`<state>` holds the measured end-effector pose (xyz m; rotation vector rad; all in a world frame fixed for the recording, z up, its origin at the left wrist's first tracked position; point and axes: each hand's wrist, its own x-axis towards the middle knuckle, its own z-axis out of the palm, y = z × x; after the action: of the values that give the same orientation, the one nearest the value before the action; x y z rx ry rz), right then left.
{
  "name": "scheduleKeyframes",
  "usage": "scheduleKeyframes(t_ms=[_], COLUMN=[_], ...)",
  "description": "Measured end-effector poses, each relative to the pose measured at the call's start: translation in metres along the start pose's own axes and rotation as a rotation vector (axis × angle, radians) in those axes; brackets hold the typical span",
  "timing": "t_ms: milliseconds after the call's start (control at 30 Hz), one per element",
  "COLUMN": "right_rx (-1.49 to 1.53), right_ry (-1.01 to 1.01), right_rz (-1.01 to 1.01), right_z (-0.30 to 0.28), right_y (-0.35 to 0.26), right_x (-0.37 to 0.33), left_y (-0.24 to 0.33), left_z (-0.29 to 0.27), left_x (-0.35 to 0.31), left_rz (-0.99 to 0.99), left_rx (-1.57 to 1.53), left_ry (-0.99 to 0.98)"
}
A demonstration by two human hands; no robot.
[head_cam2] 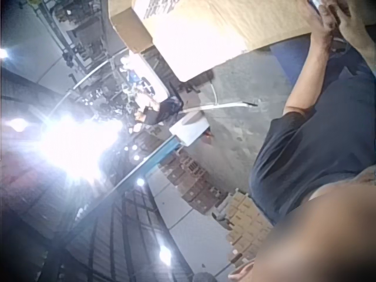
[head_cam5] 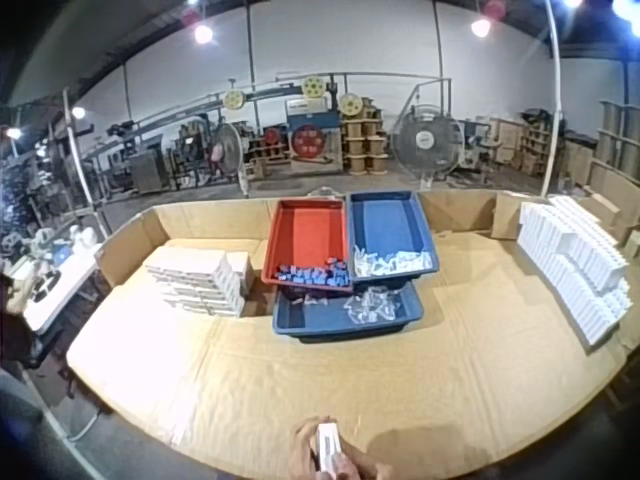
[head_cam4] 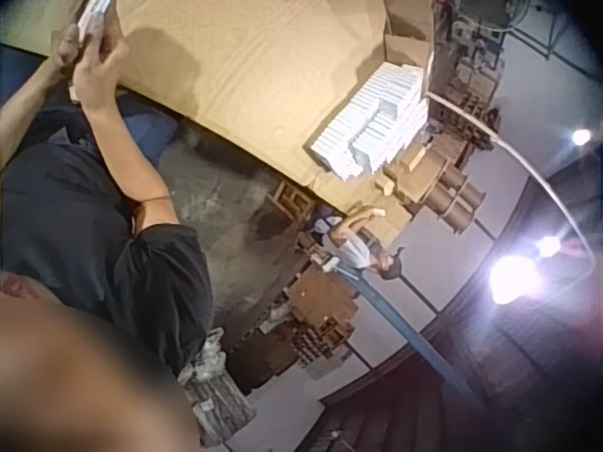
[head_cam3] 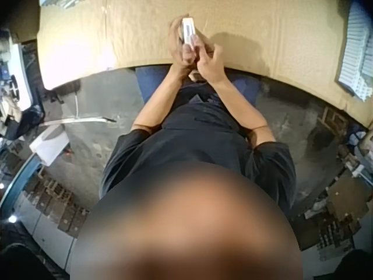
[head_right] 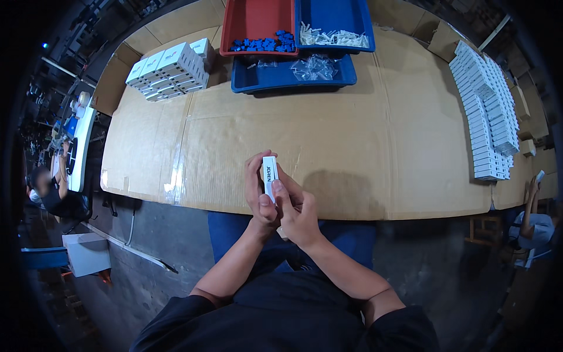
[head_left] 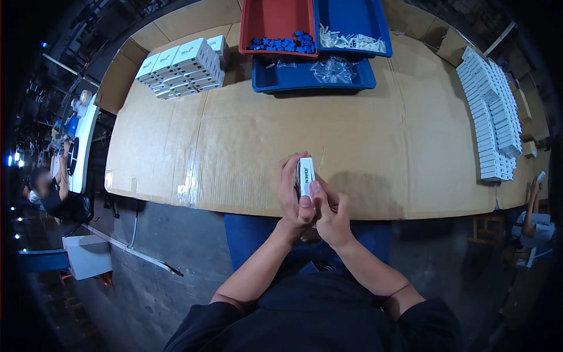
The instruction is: The person picks up a small plastic bag, fills it with white plastic pieces from a blue tray, and sets it aside. They then insert a blue plastic piece into a white base, snap a white cover onto the base, and place the assembled unit onto a stack.
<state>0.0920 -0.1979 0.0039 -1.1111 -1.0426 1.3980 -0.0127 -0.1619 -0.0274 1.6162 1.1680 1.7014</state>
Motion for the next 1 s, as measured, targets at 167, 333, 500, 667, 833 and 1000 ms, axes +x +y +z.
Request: scheduleKeyframes(t_ms=[167,333,500,667,833,1000], right_rx=[-0.022,-0.039,-0.061,0.058,-0.390,-0.696], right_ry=[0.056,0.085,0.013,-0.114,-0.310,-0.222], right_rz=[-0.107,-0.123,-0.047,0.014,-0.094,-0.496], right_z=[0.008,0.012,0.004,-0.020,-0.052,-0.061], right_y=[-0.002,-0.004,-0.008,0.002,-0.024,-0.014], right_x=[-0.001,-0.003,0.000,0.021,0.025,0.033], left_y=[-0.002,-0.003,0.002,0.000,-0.003,0.006], left_z=[0.003,0.005,0.004,0.000,-0.002,0.004], left_x=[0.000,-0.003,0.001,0.006,0.001,0.007], left_rz=[0.035,0.048,-0.017,-0.158,-0.335,-0.805], left_rx=[0.004,-0.008,-0.038,-0.099,-0.327,-0.608], left_ry=[0.056,0.079,0.045,-0.117,-0.204,-0.283])
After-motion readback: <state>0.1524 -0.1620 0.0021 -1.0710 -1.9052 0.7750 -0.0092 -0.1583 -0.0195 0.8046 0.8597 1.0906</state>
